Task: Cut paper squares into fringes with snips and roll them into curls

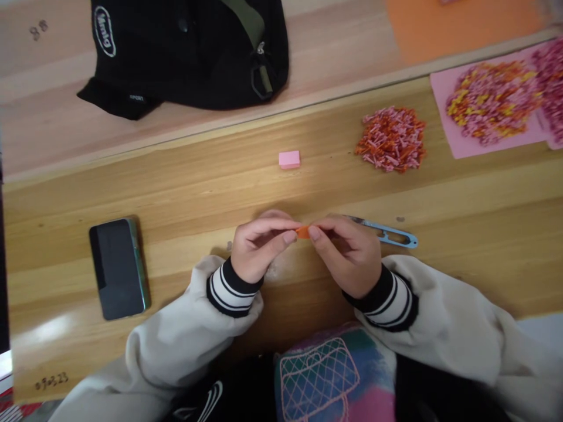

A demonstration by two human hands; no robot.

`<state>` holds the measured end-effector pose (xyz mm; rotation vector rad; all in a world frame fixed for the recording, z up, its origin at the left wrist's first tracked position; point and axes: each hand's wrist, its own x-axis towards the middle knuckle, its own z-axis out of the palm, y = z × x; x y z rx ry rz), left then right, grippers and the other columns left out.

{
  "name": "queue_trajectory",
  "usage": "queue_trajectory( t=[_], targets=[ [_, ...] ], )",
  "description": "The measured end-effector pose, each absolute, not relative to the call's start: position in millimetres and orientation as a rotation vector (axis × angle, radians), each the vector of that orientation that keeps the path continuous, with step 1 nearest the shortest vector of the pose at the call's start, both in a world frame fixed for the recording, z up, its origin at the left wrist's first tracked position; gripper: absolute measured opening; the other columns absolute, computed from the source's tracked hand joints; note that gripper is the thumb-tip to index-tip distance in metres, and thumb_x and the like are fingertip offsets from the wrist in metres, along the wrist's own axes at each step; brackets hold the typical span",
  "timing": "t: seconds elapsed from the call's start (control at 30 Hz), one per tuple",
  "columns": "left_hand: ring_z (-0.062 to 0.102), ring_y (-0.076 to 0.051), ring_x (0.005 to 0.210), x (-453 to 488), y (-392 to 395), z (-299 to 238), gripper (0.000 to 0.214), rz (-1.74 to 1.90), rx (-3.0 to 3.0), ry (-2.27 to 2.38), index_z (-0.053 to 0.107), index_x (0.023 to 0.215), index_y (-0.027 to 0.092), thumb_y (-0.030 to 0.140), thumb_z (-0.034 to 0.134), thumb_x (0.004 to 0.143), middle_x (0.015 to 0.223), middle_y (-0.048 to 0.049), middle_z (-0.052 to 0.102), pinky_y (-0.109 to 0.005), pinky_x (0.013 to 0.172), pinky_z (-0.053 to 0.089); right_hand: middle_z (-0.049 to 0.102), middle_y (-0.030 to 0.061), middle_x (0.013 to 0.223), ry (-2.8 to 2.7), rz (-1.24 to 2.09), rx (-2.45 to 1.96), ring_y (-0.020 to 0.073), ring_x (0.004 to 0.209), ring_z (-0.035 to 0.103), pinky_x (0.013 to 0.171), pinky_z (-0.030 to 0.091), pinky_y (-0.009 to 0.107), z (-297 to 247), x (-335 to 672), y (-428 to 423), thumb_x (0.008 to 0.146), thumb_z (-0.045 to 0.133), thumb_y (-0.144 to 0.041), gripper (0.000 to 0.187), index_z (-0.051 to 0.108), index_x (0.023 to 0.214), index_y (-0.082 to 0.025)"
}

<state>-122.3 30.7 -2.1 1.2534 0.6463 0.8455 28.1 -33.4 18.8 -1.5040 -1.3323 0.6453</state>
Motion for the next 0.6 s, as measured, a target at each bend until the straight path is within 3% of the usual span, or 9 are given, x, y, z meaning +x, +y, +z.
queue_trajectory(
  t=[0.6],
  targets=[
    [0.061,-0.013,0.077,-121.9,30.7,-4.4,0.011,0.881,1.256,0.683,0.077,0.087,0.026,0.026,0.068,0.08,0.08,-0.0044,0.069,-0.027,0.07,0.05,0.064,0.0005,0.063,-1.453,0.56,-1.489,0.0131,0.056,0.056,0.057,0.045,0.027,22.1,28.9,-32.8,0.086,0.055,-0.018,0.013,0.063,0.075,-0.02]
  ],
)
